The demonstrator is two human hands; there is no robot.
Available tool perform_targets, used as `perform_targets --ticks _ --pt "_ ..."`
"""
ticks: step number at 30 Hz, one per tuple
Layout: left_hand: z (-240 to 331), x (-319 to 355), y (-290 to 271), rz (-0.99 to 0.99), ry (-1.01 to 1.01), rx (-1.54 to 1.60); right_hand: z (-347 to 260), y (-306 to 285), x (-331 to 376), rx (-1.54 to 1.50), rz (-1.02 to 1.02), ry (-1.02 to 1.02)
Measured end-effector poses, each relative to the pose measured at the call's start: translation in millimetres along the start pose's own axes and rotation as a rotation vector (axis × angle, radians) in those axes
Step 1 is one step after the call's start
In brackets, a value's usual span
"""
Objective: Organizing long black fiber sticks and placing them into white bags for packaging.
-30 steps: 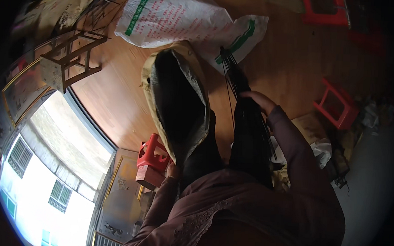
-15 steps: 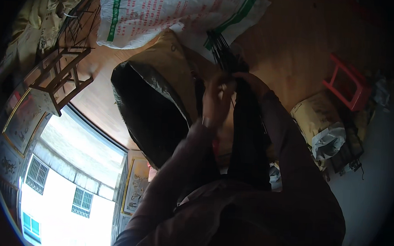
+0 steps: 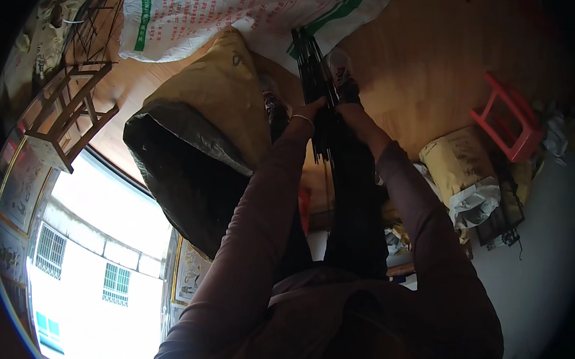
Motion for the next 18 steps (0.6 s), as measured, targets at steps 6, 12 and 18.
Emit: perform_targets --ticks 6,12,18 --pt "23.0 22.3 11.4 0.056 0.077 -0.046 -25.9 26.8 45.8 -0.078 0.095 0.013" --pt "21.8 21.1 32.4 -0.022 0.053 -0.027 -46.8 34.4 66.2 -0.2 -0.038 0.08" --pt "20.2 -53.5 -128.4 0.06 0.54 -0.672 -88.2 101.2 76.6 -0.239 0.003 -0.074"
Point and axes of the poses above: each hand's wrist, its own x-axis away from the middle knuckle, its own y-axis out of the palm, z = x × y, the point moved 4 cm from there along -x, towards the middle knuckle, and after that the axes turned 3 degrees about -z, right-handed, at the moved point
